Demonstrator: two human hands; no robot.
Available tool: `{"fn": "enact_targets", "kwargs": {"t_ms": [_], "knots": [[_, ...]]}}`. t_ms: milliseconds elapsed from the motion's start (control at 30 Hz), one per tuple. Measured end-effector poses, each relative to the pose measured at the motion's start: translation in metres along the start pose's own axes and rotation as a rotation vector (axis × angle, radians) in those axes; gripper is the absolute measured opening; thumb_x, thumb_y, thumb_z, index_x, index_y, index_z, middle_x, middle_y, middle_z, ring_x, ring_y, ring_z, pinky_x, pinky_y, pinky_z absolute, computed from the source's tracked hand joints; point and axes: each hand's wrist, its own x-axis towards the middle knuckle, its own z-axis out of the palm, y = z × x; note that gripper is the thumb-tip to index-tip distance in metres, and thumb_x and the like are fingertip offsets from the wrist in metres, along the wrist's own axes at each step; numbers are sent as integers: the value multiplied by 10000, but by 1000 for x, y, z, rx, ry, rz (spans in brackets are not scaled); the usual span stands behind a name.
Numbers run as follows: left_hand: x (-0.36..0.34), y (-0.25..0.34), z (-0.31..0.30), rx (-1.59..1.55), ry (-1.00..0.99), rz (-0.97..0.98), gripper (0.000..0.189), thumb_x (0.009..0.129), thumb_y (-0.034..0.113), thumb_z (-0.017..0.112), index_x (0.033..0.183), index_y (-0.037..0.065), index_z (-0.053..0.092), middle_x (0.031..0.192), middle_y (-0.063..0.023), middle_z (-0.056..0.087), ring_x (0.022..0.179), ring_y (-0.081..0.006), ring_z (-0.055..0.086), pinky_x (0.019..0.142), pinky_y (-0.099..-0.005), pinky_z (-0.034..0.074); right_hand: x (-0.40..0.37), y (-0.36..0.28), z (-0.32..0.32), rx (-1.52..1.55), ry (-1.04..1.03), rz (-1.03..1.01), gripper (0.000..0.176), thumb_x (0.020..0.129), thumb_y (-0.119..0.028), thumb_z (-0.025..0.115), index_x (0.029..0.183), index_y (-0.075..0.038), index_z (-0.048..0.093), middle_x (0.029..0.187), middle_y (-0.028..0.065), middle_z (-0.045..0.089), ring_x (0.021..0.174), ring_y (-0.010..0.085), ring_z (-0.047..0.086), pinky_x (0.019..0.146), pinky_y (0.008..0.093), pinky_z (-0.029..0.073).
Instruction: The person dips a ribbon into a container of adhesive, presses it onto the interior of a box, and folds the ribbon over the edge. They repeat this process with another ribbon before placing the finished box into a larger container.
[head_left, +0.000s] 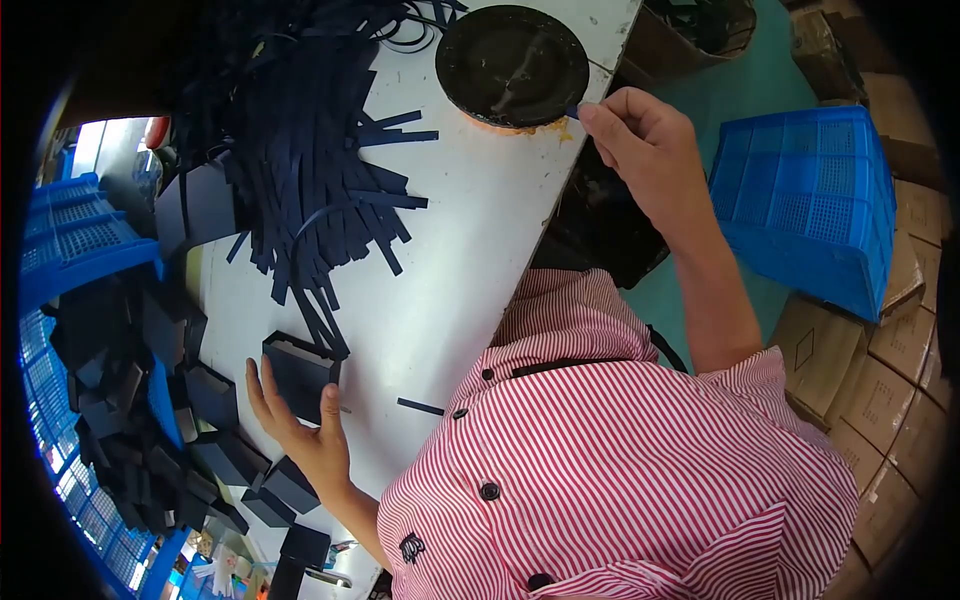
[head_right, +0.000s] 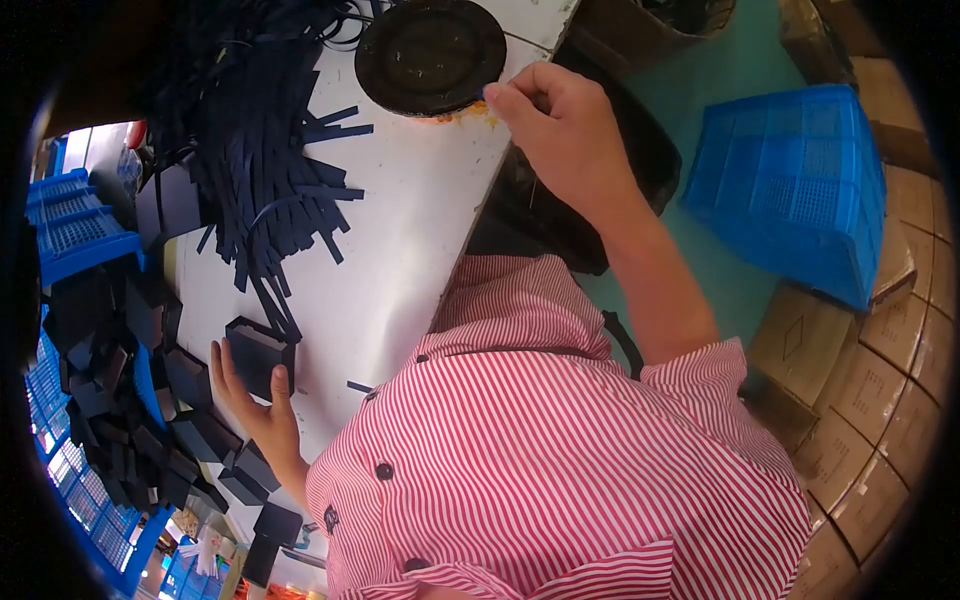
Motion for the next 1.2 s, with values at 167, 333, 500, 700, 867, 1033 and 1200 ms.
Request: {"fn": "enact_targets", "kwargs": {"t_ms": [167, 333, 500, 700, 867, 1033, 1200], "knots": [[0, 1, 5, 55, -95, 13, 953, 709, 421, 801, 1493, 162, 326, 1538, -126, 301, 1406, -359, 291, 1151, -495, 234, 1, 8, 8, 103, 25, 5, 233, 908, -204, 660, 820, 9, 626, 630, -41, 532, 559, 23, 414, 498, 217, 343], [2, 1, 7, 221, -152, -45, 1039, 645, 395, 840, 1502, 166, 300, 1545, -124, 283, 1412, -369, 267, 1144, -502, 253, -1, 6, 15, 106, 41, 15, 230, 908, -199, 657, 821, 13, 629, 630, -36, 535, 560, 24, 419, 501, 217, 346], [4, -6, 12, 217, -111, -42, 1016, 651, 320, 838, 1503, 182, 302, 1523, -133, 305, 1398, -370, 285, 1144, -500, 259, 0, 7, 23, 26, 80, -60, 213, 937, -187, 643, 811, -17, 618, 613, -80, 472, 534, -6, 357, 470, 190, 263], [4, -9, 17, 124, -22, -116, 991, 647, 230, 835, 1495, 185, 325, 1476, -149, 351, 1362, -377, 343, 1123, -497, 303, 1, 7, 23, -4, 100, -5, 234, 885, -191, 665, 811, 29, 636, 612, -9, 556, 556, 43, 448, 507, 228, 365], [8, 2, 10, 17, 113, -95, 1032, 601, 217, 867, 1487, 162, 342, 1460, -163, 360, 1352, -369, 359, 1100, -481, 337, -2, 6, 20, 40, 78, 13, 201, 918, -172, 657, 797, -17, 616, 598, -79, 454, 510, -8, 335, 444, 195, 237], [21, 38, 11, -56, 94, 107, 1039, 585, 157, 871, 1483, 172, 347, 1465, -135, 381, 1349, -342, 379, 1102, -482, 345, -5, -7, 14, 96, 64, 62, 210, 893, -178, 665, 804, 10, 633, 612, -35, 519, 533, 26, 410, 480, 218, 319], [38, 85, 31, -41, -113, 353, 1050, 548, 139, 866, 1467, 155, 358, 1457, -119, 413, 1350, -348, 382, 1176, -532, 147, 0, 4, 25, -21, 94, -38, 214, 874, -179, 673, 810, 24, 647, 630, 17, 593, 561, 57, 485, 521, 240, 399]]}}
